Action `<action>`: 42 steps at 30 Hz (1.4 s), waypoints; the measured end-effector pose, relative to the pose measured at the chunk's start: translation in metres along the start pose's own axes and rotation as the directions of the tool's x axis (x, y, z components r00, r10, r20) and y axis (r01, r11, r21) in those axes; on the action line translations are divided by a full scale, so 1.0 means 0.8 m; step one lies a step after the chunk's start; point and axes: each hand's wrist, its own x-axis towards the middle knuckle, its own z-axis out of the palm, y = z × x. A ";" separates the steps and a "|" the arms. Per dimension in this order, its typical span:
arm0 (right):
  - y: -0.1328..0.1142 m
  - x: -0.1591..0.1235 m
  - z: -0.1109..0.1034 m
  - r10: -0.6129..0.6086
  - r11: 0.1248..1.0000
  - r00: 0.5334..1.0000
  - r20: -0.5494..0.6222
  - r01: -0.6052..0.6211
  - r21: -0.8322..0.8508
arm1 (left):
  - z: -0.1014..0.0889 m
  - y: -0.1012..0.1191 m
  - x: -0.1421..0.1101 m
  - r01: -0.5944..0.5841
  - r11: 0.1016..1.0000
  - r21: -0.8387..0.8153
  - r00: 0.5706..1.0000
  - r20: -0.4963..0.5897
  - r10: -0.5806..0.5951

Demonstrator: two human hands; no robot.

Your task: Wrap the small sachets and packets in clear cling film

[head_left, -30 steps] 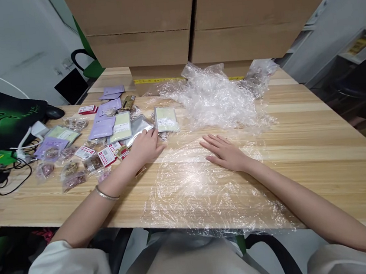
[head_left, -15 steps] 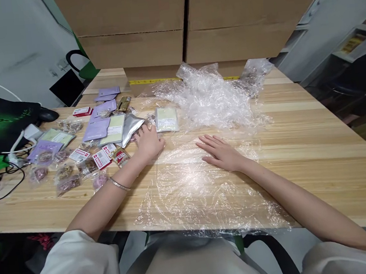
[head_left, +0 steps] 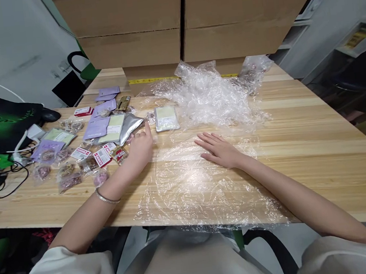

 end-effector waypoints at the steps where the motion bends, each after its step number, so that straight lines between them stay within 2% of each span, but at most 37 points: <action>1: -0.001 0.000 0.000 0.003 1.000 1.000 0.002 -0.003 0.010 | -0.004 0.002 -0.009 -0.019 1.000 0.003 0.998 -0.057 0.019; 3: -0.001 0.000 0.000 0.005 0.999 1.000 -0.001 -0.005 0.037 | -0.011 0.012 -0.031 -0.098 0.995 -0.006 0.975 -0.202 0.095; 4: -0.001 0.001 0.000 0.004 0.998 1.000 -0.008 -0.004 0.056 | -0.013 0.021 -0.043 -0.165 0.986 -0.014 0.949 -0.275 0.155; 5: -0.001 0.001 0.001 0.003 0.997 1.000 -0.020 -0.001 0.079 | -0.013 0.032 -0.055 -0.253 0.967 -0.019 0.911 -0.341 0.231; 7: 0.001 0.001 0.002 0.007 0.989 0.999 -0.051 0.000 0.147 | -0.008 0.062 -0.078 -0.451 0.892 -0.007 0.807 -0.431 0.405; 9: 0.003 0.001 0.001 0.051 0.966 0.992 -0.111 -0.021 0.259 | 0.003 0.096 -0.094 -0.606 0.794 0.032 0.703 -0.444 0.555; 11: 0.004 -0.002 -0.004 0.134 0.923 0.964 -0.229 -0.037 0.384 | 0.017 0.128 -0.102 -0.685 0.726 0.062 0.650 -0.398 0.648; 14: -0.004 -0.014 -0.017 0.222 0.881 0.903 -0.368 -0.023 0.473 | 0.035 0.160 -0.101 -0.748 0.664 0.027 0.634 -0.269 0.725; 16: -0.016 -0.027 -0.026 0.223 0.882 0.919 -0.324 -0.048 0.469 | 0.039 0.169 -0.096 -0.762 0.646 -0.048 0.644 -0.168 0.747; 18: -0.031 -0.040 -0.031 0.199 0.899 0.959 -0.202 -0.097 0.426 | 0.037 0.170 -0.092 -0.735 0.666 -0.131 0.677 -0.085 0.731; 20: -0.043 -0.052 -0.033 0.162 0.932 0.982 -0.092 -0.122 0.342 | 0.033 0.165 -0.092 -0.689 0.699 -0.191 0.718 -0.051 0.694; 22: -0.051 -0.061 -0.033 0.118 0.963 0.992 -0.036 -0.106 0.246 | 0.029 0.158 -0.097 -0.648 0.732 -0.210 0.756 -0.063 0.651; 27: -0.058 -0.076 -0.034 0.017 0.995 0.999 -0.038 -0.013 0.098 | 0.032 0.146 -0.117 -0.482 0.845 -0.231 0.875 -0.077 0.478; 30: -0.066 -0.089 -0.040 -0.033 0.997 0.996 -0.079 0.038 0.061 | 0.030 0.146 -0.121 -0.397 0.872 -0.286 0.909 0.008 0.416; 32: -0.074 -0.098 -0.045 -0.058 0.997 0.992 -0.114 0.064 0.048 | 0.021 0.143 -0.118 -0.386 0.861 -0.331 0.895 0.091 0.436; 34: -0.080 -0.106 -0.048 -0.080 0.995 0.990 -0.118 0.085 0.041 | 0.008 0.129 -0.110 -0.452 0.799 -0.397 0.842 0.108 0.529; 37: -0.080 -0.112 -0.045 -0.114 0.993 0.992 -0.056 0.116 0.031 | -0.009 0.086 -0.094 -0.625 0.616 -0.479 0.706 -0.010 0.708; 39: -0.072 -0.114 -0.041 -0.137 0.990 0.990 -0.010 0.138 0.040 | -0.011 0.043 -0.084 -0.685 0.540 -0.490 0.648 -0.070 0.758; 42: -0.046 -0.129 -0.044 -0.094 0.993 0.996 0.003 0.093 0.075 | 0.000 -0.023 -0.072 -0.643 0.570 -0.512 0.691 -0.065 0.720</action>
